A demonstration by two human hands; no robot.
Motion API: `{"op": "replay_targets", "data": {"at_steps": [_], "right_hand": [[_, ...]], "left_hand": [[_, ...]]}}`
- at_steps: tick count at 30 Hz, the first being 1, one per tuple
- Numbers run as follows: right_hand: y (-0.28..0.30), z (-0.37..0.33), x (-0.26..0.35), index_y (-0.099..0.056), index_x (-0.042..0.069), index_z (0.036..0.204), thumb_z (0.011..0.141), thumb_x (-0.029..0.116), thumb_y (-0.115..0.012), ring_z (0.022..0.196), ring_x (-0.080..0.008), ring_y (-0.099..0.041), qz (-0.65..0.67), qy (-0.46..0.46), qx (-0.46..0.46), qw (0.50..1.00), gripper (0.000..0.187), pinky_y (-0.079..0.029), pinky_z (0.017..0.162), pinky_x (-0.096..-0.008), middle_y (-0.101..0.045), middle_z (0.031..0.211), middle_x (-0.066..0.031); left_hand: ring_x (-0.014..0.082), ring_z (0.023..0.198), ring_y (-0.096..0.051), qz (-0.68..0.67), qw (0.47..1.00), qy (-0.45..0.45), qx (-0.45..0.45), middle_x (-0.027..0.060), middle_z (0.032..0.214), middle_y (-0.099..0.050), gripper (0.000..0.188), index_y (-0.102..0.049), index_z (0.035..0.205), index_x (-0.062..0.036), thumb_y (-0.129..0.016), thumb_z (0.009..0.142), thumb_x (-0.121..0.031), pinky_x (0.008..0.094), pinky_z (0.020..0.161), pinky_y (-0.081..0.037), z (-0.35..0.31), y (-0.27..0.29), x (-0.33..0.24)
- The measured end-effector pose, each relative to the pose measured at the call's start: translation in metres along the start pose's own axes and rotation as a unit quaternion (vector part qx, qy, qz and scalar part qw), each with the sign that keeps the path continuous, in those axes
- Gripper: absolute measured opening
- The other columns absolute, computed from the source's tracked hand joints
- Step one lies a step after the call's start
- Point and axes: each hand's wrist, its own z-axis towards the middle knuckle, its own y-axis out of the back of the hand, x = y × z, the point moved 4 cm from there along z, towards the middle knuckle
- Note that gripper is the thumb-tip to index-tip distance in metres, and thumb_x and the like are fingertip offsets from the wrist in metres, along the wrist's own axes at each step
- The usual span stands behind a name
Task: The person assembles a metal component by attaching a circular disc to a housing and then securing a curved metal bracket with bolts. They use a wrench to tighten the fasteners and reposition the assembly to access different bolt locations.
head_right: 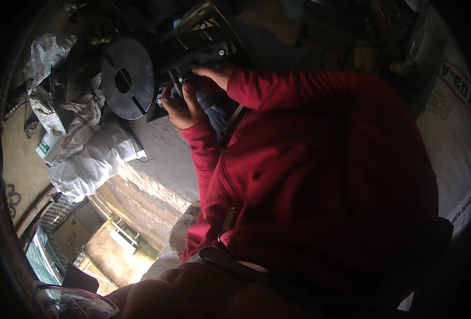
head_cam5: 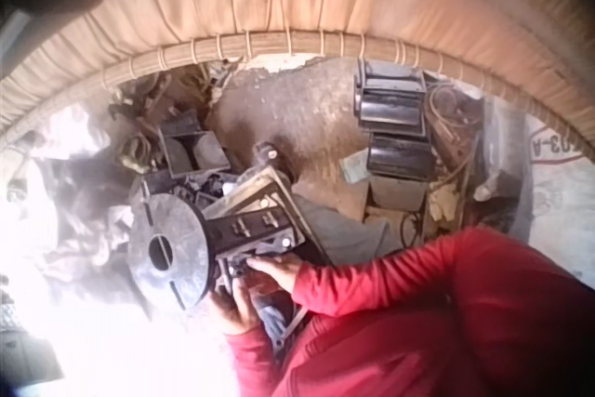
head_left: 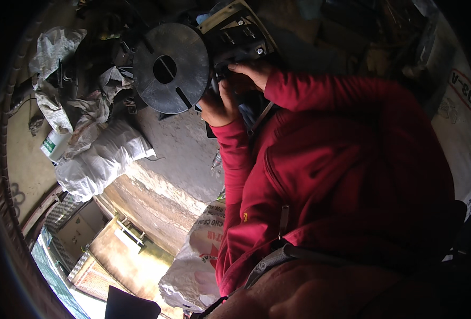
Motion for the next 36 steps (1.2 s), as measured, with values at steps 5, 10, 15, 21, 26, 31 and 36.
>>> {"op": "replay_targets", "data": {"at_steps": [5,10,15,21,26,31,36], "right_hand": [[-0.002,-0.002,0.003,-0.051,0.006,0.127,0.095,0.039,-0.056,0.105,-0.0224,-0.066,0.010,-0.009,0.047,0.999,0.046,-0.053,0.078,-0.0288,-0.067,0.114,-0.0179],[-0.005,-0.001,0.002,-0.053,0.007,0.123,0.096,0.040,-0.054,0.106,-0.0216,-0.065,0.003,-0.025,0.042,0.999,0.042,-0.052,0.081,-0.0287,-0.066,0.117,-0.0175],[-0.006,-0.002,0.003,-0.053,0.009,0.124,0.095,0.041,-0.055,0.105,-0.0214,-0.065,0.011,-0.021,0.044,0.999,0.043,-0.052,0.084,-0.0313,-0.066,0.116,-0.0168],[-0.006,0.001,0.001,-0.049,0.000,0.127,0.094,0.040,-0.057,0.100,-0.0248,-0.068,0.028,-0.020,0.034,0.999,0.053,-0.054,0.072,-0.0255,-0.066,0.115,-0.0203],[-0.001,-0.001,0.005,-0.050,0.004,0.128,0.095,0.041,-0.057,0.104,-0.0230,-0.066,0.016,-0.007,0.044,0.999,0.050,-0.052,0.082,-0.0287,-0.066,0.115,-0.0179],[-0.006,-0.003,0.000,-0.048,-0.001,0.130,0.093,0.042,-0.059,0.100,-0.0231,-0.068,0.028,-0.009,0.048,0.998,0.057,-0.054,0.073,-0.0249,-0.066,0.114,-0.0192],[-0.002,0.004,-0.002,-0.047,0.000,0.131,0.093,0.042,-0.059,0.101,-0.0235,-0.067,0.040,-0.007,0.055,0.998,0.057,-0.053,0.074,-0.0252,-0.066,0.115,-0.0203]], "left_hand": [[0.0244,0.087,-0.067,-0.022,0.999,-0.041,0.025,0.0188,0.110,-0.066,0.043,-0.047,0.138,0.0001,-0.049,0.095,-0.006,0.0305,0.072,-0.052,-0.018,0.043,-0.018],[0.0185,0.081,-0.066,0.037,0.993,-0.101,0.042,0.0197,0.119,-0.065,0.046,-0.046,0.141,-0.0025,-0.047,0.095,0.000,0.0291,0.066,-0.051,-0.017,0.038,-0.021],[0.0198,0.097,-0.068,0.010,0.990,-0.016,0.140,0.0200,0.121,-0.064,0.043,-0.046,0.140,-0.0022,-0.045,0.097,-0.002,0.0295,0.077,-0.054,-0.016,0.038,-0.023],[0.0183,0.108,-0.063,0.054,0.986,0.039,0.154,0.0208,0.123,-0.063,0.042,-0.048,0.139,-0.0040,-0.048,0.097,-0.002,0.0299,0.085,-0.052,-0.018,0.028,-0.004],[0.0231,0.111,-0.061,-0.125,0.987,-0.009,0.103,0.0244,0.130,-0.057,0.041,-0.043,0.140,0.0045,-0.040,0.100,-0.004,0.0311,0.091,-0.049,-0.009,0.046,-0.030],[0.0117,0.090,-0.065,0.028,0.994,-0.031,0.099,0.0160,0.123,-0.064,0.047,-0.044,0.144,-0.0123,-0.050,0.097,-0.006,0.0269,0.069,-0.050,-0.022,0.019,-0.003],[0.0131,0.089,-0.065,-0.050,0.994,-0.084,0.047,0.0223,0.125,-0.061,0.048,-0.045,0.143,-0.0110,-0.046,0.096,-0.002,0.0278,0.073,-0.052,-0.012,0.035,-0.025]]}}
